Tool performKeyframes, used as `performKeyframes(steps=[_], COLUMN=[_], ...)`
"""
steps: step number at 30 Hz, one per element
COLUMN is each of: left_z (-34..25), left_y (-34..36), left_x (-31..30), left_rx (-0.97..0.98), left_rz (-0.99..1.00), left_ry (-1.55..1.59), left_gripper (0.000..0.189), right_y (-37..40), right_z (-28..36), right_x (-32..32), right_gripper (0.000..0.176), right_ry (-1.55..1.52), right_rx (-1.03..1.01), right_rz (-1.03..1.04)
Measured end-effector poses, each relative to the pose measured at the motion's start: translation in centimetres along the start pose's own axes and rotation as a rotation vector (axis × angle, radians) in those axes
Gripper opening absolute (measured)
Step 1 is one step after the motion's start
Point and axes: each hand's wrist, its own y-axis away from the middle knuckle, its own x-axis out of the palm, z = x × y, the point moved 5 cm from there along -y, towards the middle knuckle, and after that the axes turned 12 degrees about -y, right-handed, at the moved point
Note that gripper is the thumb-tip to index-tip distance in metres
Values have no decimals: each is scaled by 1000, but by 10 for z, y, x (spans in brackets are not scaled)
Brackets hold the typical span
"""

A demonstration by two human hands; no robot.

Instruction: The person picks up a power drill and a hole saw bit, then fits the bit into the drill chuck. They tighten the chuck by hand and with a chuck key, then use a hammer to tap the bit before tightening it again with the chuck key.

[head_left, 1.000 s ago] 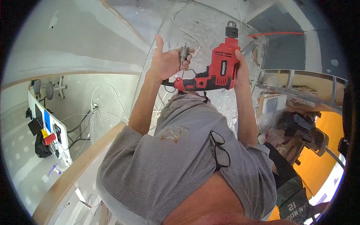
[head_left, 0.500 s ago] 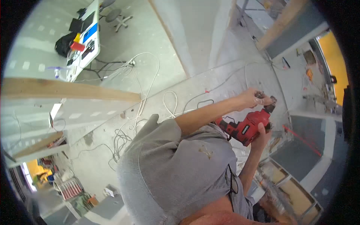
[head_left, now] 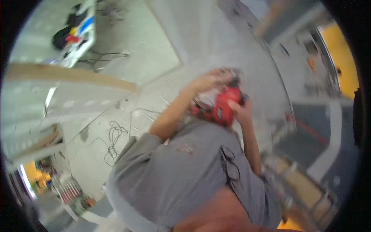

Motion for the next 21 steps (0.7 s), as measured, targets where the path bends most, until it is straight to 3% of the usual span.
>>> performKeyframes(steps=[4,6,10,12,18,21], left_z=[-22,-45,-36,-27,-27,-30], left_y=[23,33,34,35,63,67], left_x=[22,-1,18,27,17,37], left_rx=[55,30,102,103,52,172], left_rz=[-98,-315,-274,-331,-502,-360], left_ry=[-60,86,136,21,53,3], left_gripper=[51,47,54,60,63,62], right_y=[23,7,14,22,40,43], right_z=[0,13,21,19,22,14], right_x=[-12,15,7,4,6,6], right_gripper=[55,63,64,63,63,63], right_ry=[5,-60,11,31,109,131], right_rx=[-110,-14,-71,-91,-165,-214], right_rz=[-24,41,67,90,125,166])
